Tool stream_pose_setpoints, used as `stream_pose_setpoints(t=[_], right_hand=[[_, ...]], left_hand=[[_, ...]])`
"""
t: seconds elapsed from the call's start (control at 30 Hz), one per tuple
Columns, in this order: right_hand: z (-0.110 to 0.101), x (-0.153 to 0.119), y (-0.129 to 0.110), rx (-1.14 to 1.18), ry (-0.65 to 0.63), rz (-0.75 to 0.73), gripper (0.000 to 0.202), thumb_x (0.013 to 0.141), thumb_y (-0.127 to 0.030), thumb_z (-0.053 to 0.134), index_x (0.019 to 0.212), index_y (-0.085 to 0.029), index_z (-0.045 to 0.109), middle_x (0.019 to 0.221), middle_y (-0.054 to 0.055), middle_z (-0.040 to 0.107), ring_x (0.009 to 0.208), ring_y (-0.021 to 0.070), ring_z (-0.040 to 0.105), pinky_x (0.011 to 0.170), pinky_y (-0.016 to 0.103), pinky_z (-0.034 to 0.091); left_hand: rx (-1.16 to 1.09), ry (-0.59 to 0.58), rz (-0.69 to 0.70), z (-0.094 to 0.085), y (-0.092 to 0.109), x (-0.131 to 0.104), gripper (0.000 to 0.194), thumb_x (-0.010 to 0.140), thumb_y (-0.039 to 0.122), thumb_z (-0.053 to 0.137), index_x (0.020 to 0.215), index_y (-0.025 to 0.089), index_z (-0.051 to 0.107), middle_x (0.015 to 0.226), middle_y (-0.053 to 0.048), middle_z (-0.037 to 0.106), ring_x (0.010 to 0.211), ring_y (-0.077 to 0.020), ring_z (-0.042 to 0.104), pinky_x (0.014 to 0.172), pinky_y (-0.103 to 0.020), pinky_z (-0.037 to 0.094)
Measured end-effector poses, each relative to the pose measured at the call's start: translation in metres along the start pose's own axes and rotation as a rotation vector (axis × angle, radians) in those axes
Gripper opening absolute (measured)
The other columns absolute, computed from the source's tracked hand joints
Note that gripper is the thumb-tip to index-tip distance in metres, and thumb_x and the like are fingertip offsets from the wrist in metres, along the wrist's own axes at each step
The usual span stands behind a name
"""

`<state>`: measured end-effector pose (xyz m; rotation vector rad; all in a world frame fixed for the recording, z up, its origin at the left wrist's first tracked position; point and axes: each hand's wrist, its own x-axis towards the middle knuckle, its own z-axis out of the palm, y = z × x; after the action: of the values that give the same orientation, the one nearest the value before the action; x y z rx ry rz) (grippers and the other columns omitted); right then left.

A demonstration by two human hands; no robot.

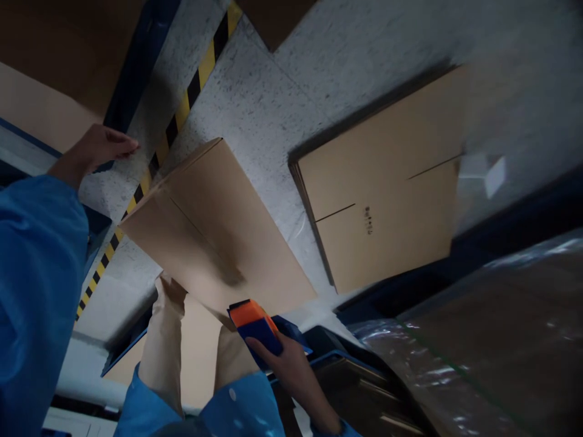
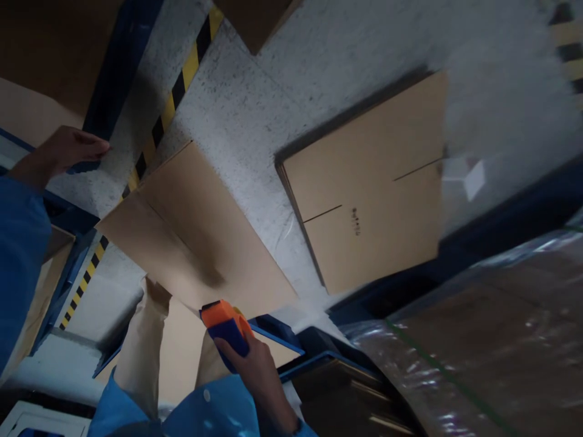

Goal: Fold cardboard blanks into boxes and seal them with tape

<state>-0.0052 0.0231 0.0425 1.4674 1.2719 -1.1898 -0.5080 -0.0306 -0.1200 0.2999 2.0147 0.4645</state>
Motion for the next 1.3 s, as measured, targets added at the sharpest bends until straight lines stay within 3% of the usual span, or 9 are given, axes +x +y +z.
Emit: stream_pose_setpoints(t=[0.23,0.43,0.6,0.73,0.83,0.93,1.03,1.17,1.3], right_hand=[[0.004,0.007,0.011,-0.001,-0.04,0.033,0.043,0.07,-0.066,0.064,0.072,-0.023,0.065,0.063,0.005,0.067,0.062,0.0248,0.063,0.055,0.032,0.046],[0.004,0.026,0.007,-0.055,0.039,0.023,0.041,0.07,-0.064,0.065,0.068,-0.023,0.064,0.061,0.005,0.066,0.061,0.0248,0.063,0.054,0.031,0.043],[0.005,0.047,-0.003,-0.09,0.041,0.037,0.044,0.071,-0.066,0.063,0.069,-0.022,0.062,0.065,0.006,0.067,0.065,0.0258,0.064,0.055,0.031,0.042],[0.005,0.061,-0.001,-0.112,0.043,0.02,0.044,0.074,-0.066,0.06,0.07,-0.022,0.058,0.066,0.006,0.065,0.067,0.0248,0.063,0.059,0.031,0.042],[0.004,0.067,-0.002,-0.131,0.029,0.005,0.042,0.078,-0.064,0.058,0.07,-0.023,0.056,0.066,0.005,0.065,0.065,0.0228,0.062,0.057,0.029,0.039],[-0.001,0.071,-0.007,-0.143,0.044,0.011,0.041,0.081,-0.062,0.059,0.072,-0.022,0.059,0.069,0.005,0.067,0.069,0.0228,0.063,0.058,0.028,0.038],[-0.008,0.076,-0.015,-0.176,0.047,0.053,0.041,0.084,-0.06,0.06,0.079,-0.02,0.064,0.074,0.007,0.069,0.072,0.0236,0.065,0.059,0.028,0.038],[-0.014,0.082,-0.028,-0.222,0.044,0.09,0.046,0.087,-0.061,0.06,0.094,-0.016,0.068,0.088,0.012,0.073,0.082,0.0252,0.067,0.062,0.028,0.039],[-0.013,0.081,-0.038,-0.202,0.046,0.12,0.049,0.089,-0.061,0.058,0.106,-0.015,0.068,0.1,0.014,0.073,0.096,0.0277,0.068,0.07,0.03,0.043]], left_hand=[[0.075,-0.07,0.107,0.022,-0.028,0.029,0.051,0.087,0.051,0.06,0.112,0.006,0.068,0.111,-0.004,0.074,0.1,-0.0145,0.068,0.093,-0.037,0.052],[0.009,-0.056,0.017,0.079,-0.051,0.042,0.043,0.084,0.044,0.071,0.107,0.007,0.071,0.1,-0.004,0.077,0.089,-0.0134,0.064,0.091,-0.033,0.052],[0.04,-0.052,0.033,0.114,-0.057,0.04,0.051,0.088,0.05,0.065,0.116,0.007,0.068,0.114,-0.005,0.074,0.098,-0.0142,0.063,0.097,-0.031,0.049],[0.218,-0.012,-0.015,0.12,-0.054,0.045,0.081,0.086,0.065,0.062,0.136,0.002,0.051,0.15,-0.011,0.048,0.139,-0.024,0.038,0.118,-0.043,0.026],[0.32,0.049,-0.105,0.115,-0.047,0.045,0.104,0.084,0.081,0.05,0.147,0.0,0.033,0.163,-0.019,0.02,0.15,-0.0309,0.01,0.116,-0.05,0.012],[0.267,0.237,0.09,0.107,-0.027,0.026,0.101,0.091,0.083,0.019,0.144,-0.001,0.034,0.157,-0.017,0.036,0.148,-0.0222,0.02,0.106,-0.043,0.019],[0.237,0.459,0.423,0.111,0.007,-0.013,0.084,0.099,0.073,0.014,0.14,0.008,0.047,0.147,-0.006,0.051,0.142,-0.0189,0.038,0.113,-0.042,0.024],[0.457,0.116,0.841,0.164,0.044,-0.072,0.055,0.105,0.052,0.028,0.14,0.019,0.054,0.154,-0.003,0.044,0.152,-0.0239,0.019,0.124,-0.05,0.009],[0.519,-0.17,0.908,0.245,0.038,-0.101,0.054,0.103,0.048,0.032,0.15,0.024,0.045,0.16,-0.008,0.033,0.152,-0.026,0.019,0.125,-0.049,0.006]])
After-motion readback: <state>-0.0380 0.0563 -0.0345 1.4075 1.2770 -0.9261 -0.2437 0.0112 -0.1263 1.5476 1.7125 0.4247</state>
